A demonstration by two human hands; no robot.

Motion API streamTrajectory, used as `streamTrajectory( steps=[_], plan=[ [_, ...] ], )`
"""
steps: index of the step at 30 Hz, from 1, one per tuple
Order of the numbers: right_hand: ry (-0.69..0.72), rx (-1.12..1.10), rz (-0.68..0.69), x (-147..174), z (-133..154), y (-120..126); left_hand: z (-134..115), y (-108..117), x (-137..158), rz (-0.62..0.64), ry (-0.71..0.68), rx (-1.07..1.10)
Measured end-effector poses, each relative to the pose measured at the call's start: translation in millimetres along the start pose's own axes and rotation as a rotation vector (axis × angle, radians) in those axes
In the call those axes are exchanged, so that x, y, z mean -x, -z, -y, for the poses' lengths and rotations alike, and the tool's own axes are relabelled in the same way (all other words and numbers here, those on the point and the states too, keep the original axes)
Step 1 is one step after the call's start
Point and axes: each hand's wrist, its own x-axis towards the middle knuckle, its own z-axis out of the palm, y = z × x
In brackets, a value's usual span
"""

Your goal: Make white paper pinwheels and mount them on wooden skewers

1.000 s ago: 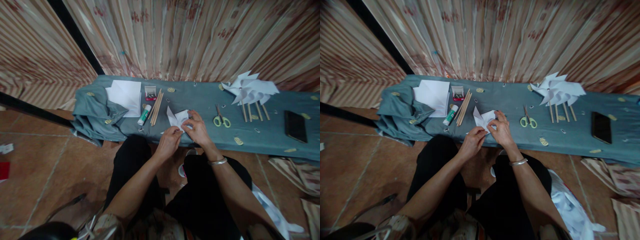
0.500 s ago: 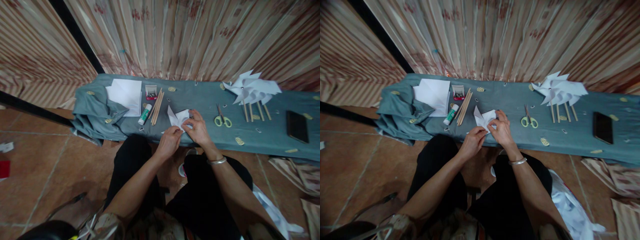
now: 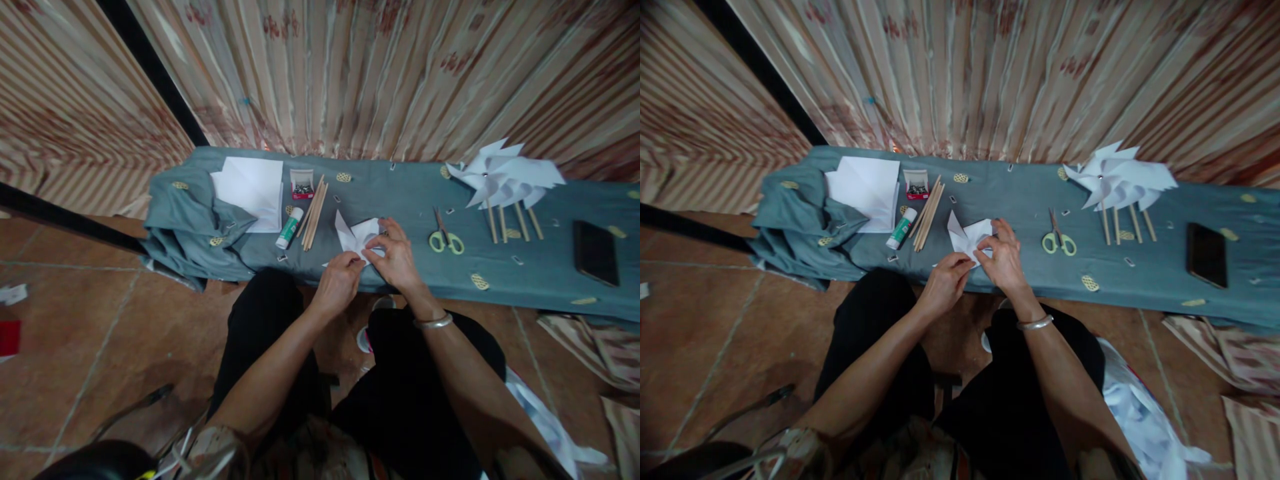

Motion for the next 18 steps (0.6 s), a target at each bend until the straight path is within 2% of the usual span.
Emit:
streamTrajectory(
  steps=[18],
  plan=[
    [0.088,0.071,0.019,5.8,3.5,-1.1,-0.4,0.7,-1.1,0.011,0.000,-0.020]
  ],
)
